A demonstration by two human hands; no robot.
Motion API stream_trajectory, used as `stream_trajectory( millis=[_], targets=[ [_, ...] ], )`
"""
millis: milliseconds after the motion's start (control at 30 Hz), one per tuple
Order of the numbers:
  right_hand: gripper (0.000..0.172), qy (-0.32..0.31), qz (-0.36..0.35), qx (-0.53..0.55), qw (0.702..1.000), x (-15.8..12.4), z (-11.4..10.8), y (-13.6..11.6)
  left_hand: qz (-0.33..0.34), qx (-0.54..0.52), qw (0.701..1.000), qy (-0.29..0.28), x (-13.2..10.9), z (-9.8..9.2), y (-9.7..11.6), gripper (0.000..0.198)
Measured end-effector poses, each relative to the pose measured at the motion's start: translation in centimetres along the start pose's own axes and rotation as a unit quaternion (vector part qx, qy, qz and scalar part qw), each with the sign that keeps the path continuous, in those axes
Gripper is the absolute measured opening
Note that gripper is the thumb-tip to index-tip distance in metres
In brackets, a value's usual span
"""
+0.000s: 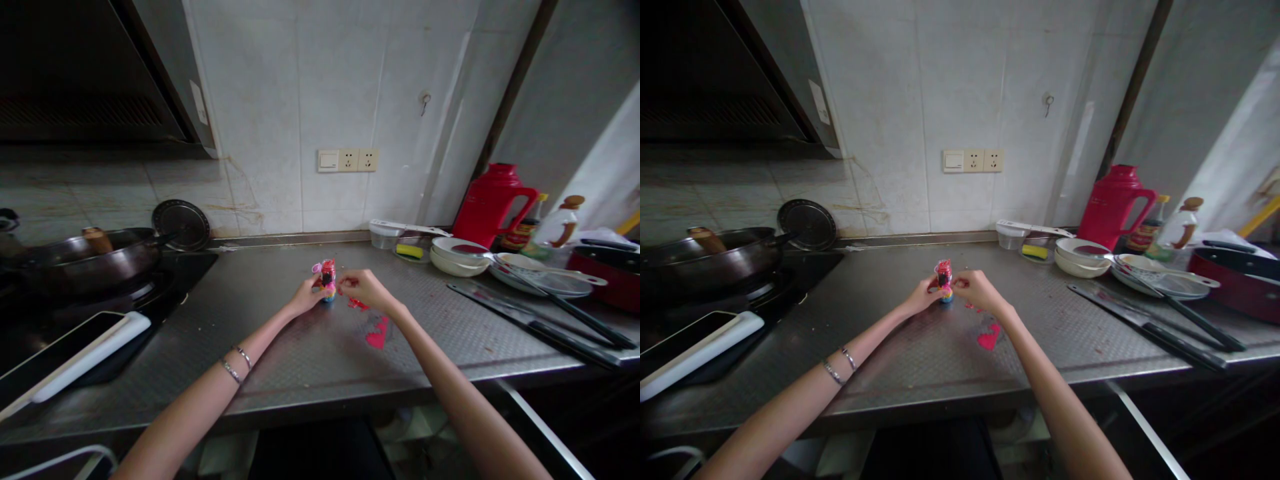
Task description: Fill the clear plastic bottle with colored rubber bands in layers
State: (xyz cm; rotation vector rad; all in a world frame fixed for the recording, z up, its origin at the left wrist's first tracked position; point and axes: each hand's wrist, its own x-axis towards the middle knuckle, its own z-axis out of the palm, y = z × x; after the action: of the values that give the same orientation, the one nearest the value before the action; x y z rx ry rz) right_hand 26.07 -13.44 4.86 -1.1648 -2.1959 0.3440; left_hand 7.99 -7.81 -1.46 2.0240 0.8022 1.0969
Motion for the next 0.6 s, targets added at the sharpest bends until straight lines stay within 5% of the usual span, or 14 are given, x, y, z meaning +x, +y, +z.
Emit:
stream_trajectory(
  millis=[133,300,600],
  targets=[
    [0.026,0.049,-0.004,-0.04,0.998,2.8,-3.1,0.1,-0.017,-0.005,1.0,0.004,-0.1,0.0,0.2,0.041],
    [0.023,-0.032,-0.017,-0.135,0.99,5.1,-4.3,-0.5,-0.014,0.002,1.0,0.011,-0.1,0.1,0.0,0.042],
    [0.035,-0.109,-0.008,-0.161,0.981,4.8,-4.6,-2.5,-0.008,-0.004,1.0,0.017,-0.1,0.2,-0.5,0.039]
  ],
)
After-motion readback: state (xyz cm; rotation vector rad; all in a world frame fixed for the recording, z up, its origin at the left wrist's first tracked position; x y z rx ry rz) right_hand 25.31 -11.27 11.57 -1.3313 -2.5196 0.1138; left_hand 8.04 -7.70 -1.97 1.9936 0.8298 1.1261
